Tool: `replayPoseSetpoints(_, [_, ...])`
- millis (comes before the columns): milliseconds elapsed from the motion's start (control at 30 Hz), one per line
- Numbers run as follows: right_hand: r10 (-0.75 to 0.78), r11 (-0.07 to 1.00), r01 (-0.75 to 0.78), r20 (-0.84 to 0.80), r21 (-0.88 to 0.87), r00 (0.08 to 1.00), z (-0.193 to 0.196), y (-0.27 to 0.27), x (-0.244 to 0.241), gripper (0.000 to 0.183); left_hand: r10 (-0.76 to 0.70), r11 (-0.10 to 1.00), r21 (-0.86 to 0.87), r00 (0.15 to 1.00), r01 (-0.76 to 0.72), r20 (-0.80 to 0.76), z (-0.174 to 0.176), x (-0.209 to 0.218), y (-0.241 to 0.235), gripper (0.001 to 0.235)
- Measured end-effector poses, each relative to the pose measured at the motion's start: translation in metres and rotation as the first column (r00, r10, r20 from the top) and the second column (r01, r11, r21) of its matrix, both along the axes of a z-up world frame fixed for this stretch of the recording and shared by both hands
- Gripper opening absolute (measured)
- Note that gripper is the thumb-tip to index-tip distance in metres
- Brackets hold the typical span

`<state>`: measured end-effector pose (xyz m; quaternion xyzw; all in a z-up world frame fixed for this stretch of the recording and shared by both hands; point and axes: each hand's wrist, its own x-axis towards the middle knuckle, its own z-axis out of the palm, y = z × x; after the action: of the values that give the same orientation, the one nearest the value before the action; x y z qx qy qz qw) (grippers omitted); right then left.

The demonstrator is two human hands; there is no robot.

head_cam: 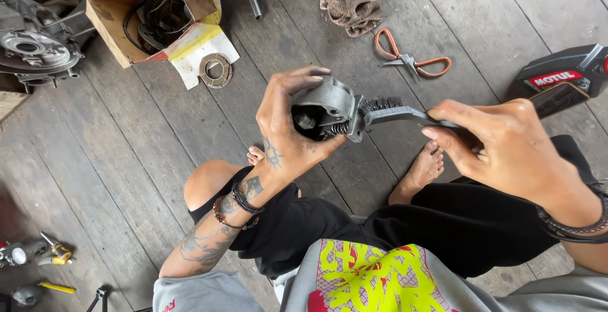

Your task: Cleaning a motorcycle engine component with a wire brush and manipulating a spring mechanism using long-nose pliers.

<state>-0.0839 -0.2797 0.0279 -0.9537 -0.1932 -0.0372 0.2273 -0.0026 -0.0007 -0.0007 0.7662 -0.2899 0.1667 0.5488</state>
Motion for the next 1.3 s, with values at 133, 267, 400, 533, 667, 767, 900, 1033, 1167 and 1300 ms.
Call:
replayPoseSetpoints(133, [0.001,0.999,-0.002,-0.035,-0.050,0.999,0.014,-0.006,-0.002,0.016,-0.018,1.000,0.018,1.000,0.018,0.015,-0.003,-0.002,-0.002,0.054])
replayPoseSetpoints(267, [-0.009,0.994,0.008,-0.003,-0.111,1.000,0.014,-0.020,-0.008,0.021,-0.075,0.997,-0.004,0.997,0.075,-0.003,-0.008,-0.002,-0.006,0.056])
replayPoseSetpoints(400, [0.046,0.975,-0.055,-0.045,-0.213,0.998,0.011,-0.035,-0.007,0.034,-0.141,0.986,-0.096,0.987,0.134,-0.076,-0.009,-0.005,-0.007,0.060])
replayPoseSetpoints(533, [-0.250,0.866,0.192,-0.068,-0.461,0.966,0.015,-0.046,0.007,0.029,-0.171,0.972,-0.160,0.985,0.173,0.028,0.005,-0.003,0.002,0.062])
replayPoseSetpoints(667, [-0.133,0.983,0.131,0.000,0.129,0.991,0.026,-0.030,-0.004,0.031,-0.164,0.985,-0.051,0.986,0.166,0.039,0.009,-0.008,0.011,0.052])
replayPoseSetpoints(767, [-0.065,0.970,0.047,0.067,0.240,0.996,0.031,-0.017,-0.007,0.022,-0.177,0.984,0.001,0.982,0.177,0.063,0.010,-0.007,0.010,0.053])
replayPoseSetpoints(900, [-0.026,0.971,-0.030,0.232,0.236,0.972,0.031,-0.004,-0.006,0.025,-0.202,0.979,0.041,0.972,0.199,0.118,0.009,-0.007,0.005,0.052])
replayPoseSetpoints(1033, [-0.012,0.987,-0.020,0.195,0.162,0.981,0.033,-0.013,0.003,0.017,-0.222,0.975,0.036,0.969,0.219,0.111,0.011,-0.008,0.003,0.052])
replayPoseSetpoints(1167, [0.012,0.998,-0.023,0.215,0.050,0.977,0.038,-0.027,0.006,0.013,-0.207,0.978,0.027,0.977,0.206,0.057,0.019,-0.011,-0.005,0.053])
replayPoseSetpoints(1300, [-0.056,0.988,0.024,0.215,0.152,0.975,0.037,-0.029,0.001,0.021,-0.258,0.965,-0.115,0.941,0.237,-0.220,0.037,-0.017,-0.014,0.061])
